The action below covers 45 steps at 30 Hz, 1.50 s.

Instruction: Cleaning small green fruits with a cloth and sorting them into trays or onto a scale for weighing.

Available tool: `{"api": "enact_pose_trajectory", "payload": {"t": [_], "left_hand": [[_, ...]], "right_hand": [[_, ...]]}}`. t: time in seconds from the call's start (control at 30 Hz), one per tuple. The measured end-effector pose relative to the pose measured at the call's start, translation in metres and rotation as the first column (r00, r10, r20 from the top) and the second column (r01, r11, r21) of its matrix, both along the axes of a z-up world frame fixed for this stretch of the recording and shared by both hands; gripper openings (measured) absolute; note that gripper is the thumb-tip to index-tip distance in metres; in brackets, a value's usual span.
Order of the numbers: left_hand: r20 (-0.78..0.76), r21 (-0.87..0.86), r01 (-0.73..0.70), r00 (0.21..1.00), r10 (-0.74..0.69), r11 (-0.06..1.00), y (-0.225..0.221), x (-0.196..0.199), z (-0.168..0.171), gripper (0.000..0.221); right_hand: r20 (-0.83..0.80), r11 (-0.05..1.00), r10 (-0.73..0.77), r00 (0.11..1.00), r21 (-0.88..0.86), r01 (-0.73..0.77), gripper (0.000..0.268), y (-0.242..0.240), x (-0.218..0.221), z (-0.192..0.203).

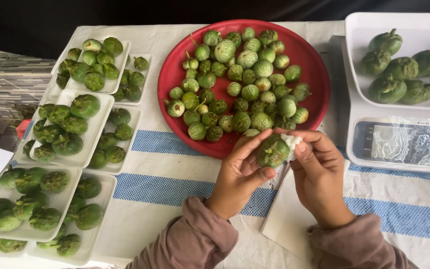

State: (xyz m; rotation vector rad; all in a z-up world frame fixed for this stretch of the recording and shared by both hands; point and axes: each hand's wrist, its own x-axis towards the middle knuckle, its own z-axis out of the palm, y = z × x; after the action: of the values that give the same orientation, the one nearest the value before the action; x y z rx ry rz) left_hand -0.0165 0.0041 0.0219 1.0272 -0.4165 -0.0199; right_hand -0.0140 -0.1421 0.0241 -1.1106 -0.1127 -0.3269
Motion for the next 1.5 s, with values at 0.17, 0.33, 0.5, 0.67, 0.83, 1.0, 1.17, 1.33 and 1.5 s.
{"api": "enact_pose_trajectory", "payload": {"t": [0.17,0.33,0.5,0.67,0.83,1.0,1.17,1.33,1.5], "left_hand": [[-0.001,0.008,-0.046,0.999,0.046,0.999,0.004,0.000,0.003,0.070],[0.100,0.138,-0.106,0.991,0.092,0.985,0.009,0.001,0.005,0.066],[0.137,0.172,-0.085,0.989,0.061,0.981,0.004,0.000,-0.001,0.066],[0.122,0.150,-0.066,0.991,0.048,0.987,0.002,0.001,-0.006,0.068],[-0.072,0.110,-0.106,0.991,0.114,0.988,0.009,0.005,-0.002,0.053],[-0.032,0.106,-0.097,0.994,0.101,0.990,0.007,0.003,-0.011,0.059],[0.074,0.143,-0.193,0.980,0.184,0.971,0.006,0.004,-0.015,0.064],[0.238,0.239,-0.377,0.916,0.323,0.895,0.006,0.006,-0.009,0.057],[0.272,0.252,-0.398,0.904,0.331,0.882,0.007,0.005,0.003,0.053]], "right_hand": [[0.337,0.854,-0.070,0.939,-0.466,0.231,0.013,0.008,-0.011,0.022],[0.265,0.876,-0.090,0.960,-0.437,0.202,0.013,0.009,-0.013,0.025],[0.015,0.989,-0.070,0.997,-0.127,0.071,0.019,0.008,-0.005,0.014],[-0.083,0.999,-0.021,0.996,0.031,0.023,0.026,0.003,-0.001,0.004],[0.108,0.978,-0.093,0.990,-0.178,0.111,0.016,0.004,-0.004,0.007],[0.211,0.919,-0.089,0.974,-0.361,0.162,0.017,0.013,-0.010,0.016],[0.270,0.870,-0.093,0.958,-0.445,0.210,0.016,0.008,-0.011,0.008],[0.167,0.916,-0.098,0.981,-0.370,0.155,0.017,0.004,-0.009,0.001],[0.119,0.946,-0.086,0.989,-0.301,0.119,0.016,0.000,-0.003,-0.006]]}}
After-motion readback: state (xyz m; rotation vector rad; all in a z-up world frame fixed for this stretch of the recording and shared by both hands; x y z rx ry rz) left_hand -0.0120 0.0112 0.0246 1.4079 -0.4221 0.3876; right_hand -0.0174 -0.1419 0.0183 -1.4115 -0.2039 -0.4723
